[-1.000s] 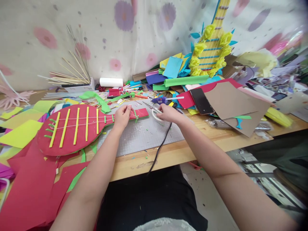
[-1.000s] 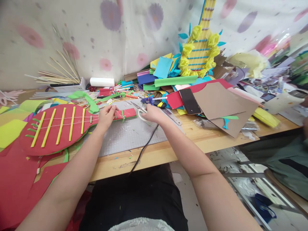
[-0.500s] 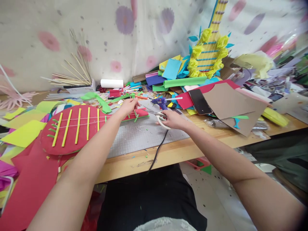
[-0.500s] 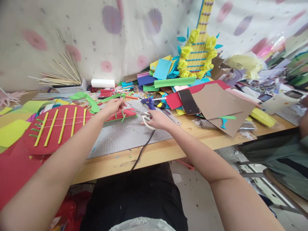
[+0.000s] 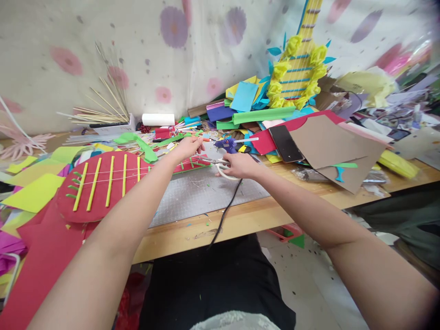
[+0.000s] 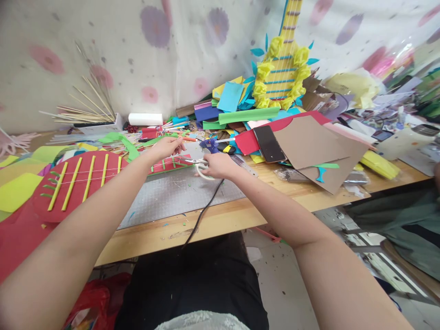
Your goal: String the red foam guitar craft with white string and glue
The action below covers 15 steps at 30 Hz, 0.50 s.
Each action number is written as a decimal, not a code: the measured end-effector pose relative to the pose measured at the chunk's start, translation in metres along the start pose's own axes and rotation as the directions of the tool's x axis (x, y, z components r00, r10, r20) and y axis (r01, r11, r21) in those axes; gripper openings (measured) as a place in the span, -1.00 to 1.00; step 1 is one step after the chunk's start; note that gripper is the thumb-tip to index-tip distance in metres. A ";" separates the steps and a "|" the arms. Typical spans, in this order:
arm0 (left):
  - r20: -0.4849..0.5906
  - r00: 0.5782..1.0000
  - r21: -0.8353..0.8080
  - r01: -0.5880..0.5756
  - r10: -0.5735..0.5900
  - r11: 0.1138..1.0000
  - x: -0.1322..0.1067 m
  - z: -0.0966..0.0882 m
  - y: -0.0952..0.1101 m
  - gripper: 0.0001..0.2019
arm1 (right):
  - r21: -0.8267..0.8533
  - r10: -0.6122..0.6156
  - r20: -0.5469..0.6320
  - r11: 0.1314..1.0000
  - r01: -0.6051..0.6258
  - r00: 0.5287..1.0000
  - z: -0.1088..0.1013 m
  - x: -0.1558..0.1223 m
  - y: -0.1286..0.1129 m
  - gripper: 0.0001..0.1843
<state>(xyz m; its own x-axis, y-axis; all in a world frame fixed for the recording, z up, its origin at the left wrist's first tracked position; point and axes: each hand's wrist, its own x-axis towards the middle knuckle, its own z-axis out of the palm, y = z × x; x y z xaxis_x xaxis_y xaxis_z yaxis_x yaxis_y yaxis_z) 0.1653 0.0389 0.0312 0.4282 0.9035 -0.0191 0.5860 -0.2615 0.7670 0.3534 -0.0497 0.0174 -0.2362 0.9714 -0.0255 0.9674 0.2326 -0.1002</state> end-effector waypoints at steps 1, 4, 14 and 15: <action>0.000 1.000 -0.003 -0.007 0.007 1.000 0.001 0.001 -0.001 -0.60 | -0.007 0.002 0.004 1.000 -0.002 1.000 0.000 0.001 0.000 -0.41; -0.008 1.000 -0.015 -0.014 0.014 1.000 0.003 0.003 -0.004 -0.60 | -0.011 0.010 0.022 1.000 -0.010 1.000 0.000 0.004 -0.002 -0.40; -0.021 0.999 -0.067 0.030 -0.032 0.997 -0.004 -0.001 0.003 -0.60 | 0.019 0.021 0.043 1.000 -0.021 0.999 0.003 0.009 -0.007 -0.40; -0.021 0.999 -0.075 0.033 -0.035 0.997 -0.004 -0.001 0.003 -0.60 | 0.026 0.014 0.040 1.000 -0.015 0.999 0.003 0.010 -0.006 -0.41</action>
<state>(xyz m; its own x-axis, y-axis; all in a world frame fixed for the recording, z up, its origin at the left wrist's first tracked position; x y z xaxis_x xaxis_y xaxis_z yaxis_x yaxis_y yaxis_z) 0.1645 0.0346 0.0347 0.3929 0.9190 -0.0326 0.5464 -0.2048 0.8121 0.3446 -0.0417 0.0146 -0.2257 0.9719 -0.0666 0.9682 0.2162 -0.1259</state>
